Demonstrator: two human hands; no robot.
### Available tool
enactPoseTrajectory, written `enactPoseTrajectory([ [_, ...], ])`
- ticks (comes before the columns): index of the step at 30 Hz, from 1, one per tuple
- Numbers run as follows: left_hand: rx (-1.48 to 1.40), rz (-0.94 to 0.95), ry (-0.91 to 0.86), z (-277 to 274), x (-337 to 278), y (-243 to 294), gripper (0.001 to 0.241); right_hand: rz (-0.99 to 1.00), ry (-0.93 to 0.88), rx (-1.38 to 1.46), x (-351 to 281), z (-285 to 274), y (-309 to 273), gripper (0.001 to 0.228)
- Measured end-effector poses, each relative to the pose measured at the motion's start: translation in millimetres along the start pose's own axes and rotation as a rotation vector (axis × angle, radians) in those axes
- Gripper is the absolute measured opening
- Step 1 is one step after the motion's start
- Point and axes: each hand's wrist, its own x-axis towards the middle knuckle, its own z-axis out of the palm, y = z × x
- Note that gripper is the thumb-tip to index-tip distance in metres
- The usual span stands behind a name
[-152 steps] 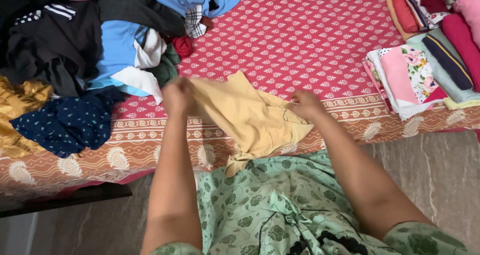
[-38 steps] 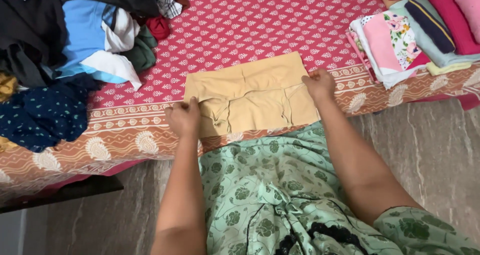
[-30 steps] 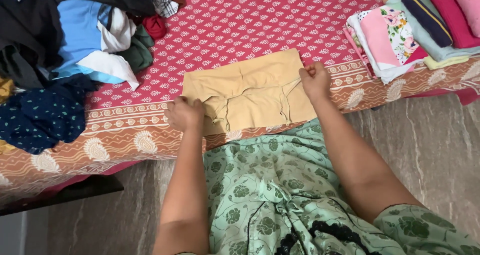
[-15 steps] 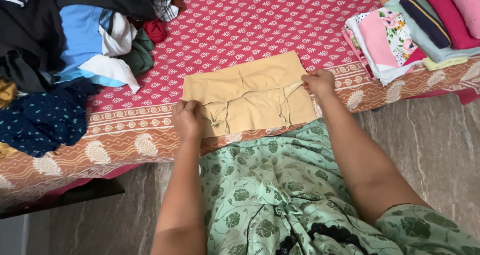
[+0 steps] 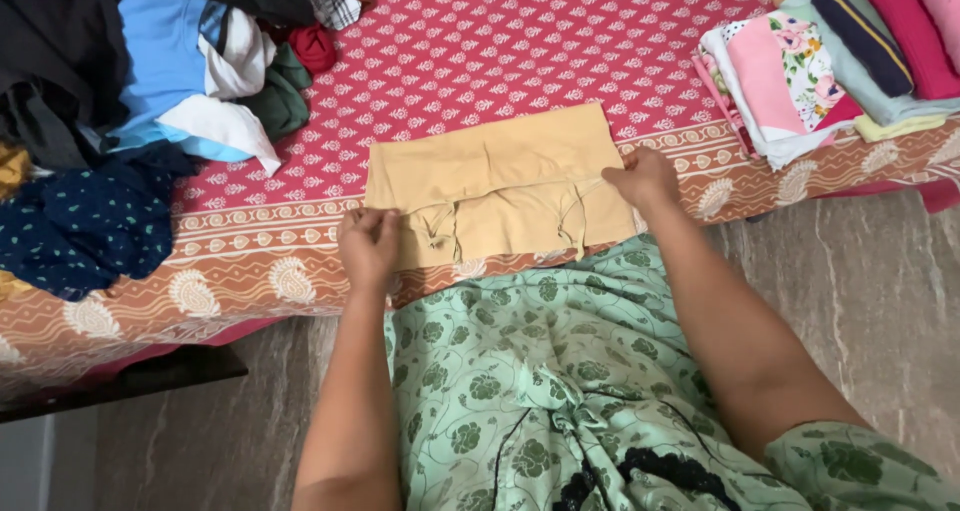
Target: Fold various items of clothing including a pink top, a dark blue skirt, and a yellow top on a bed.
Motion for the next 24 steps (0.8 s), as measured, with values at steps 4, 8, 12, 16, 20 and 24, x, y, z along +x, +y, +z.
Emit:
enactPoseTrajectory([
  [4, -0.029, -0.401, -0.008, 5, 7, -5, 0.019, 0.089, -0.149, 0.149, 12, 3, 3, 0.031],
  [8, 0.234, -0.395, 0.118, 10, 18, -10, 0.048, 0.177, -0.247, 0.353, 7, -8, -7, 0.025],
  [12, 0.266, -0.451, -0.069, 12, 36, -16, 0.062, 0.051, -0.255, 0.557, -1, -12, -8, 0.043],
  [16, 0.175, -0.707, -0.307, 18, 48, -31, 0.053, -0.152, -0.483, 0.713, -12, -15, -25, 0.071],
  [20, 0.104, -0.71, -0.327, 17, 53, -45, 0.037, -0.19, -0.458, 0.395, -27, -21, -87, 0.08],
  [24, 0.052, -0.688, -0.277, 18, 50, -61, 0.032, -0.224, -0.483, 0.278, -72, -15, -201, 0.081],
])
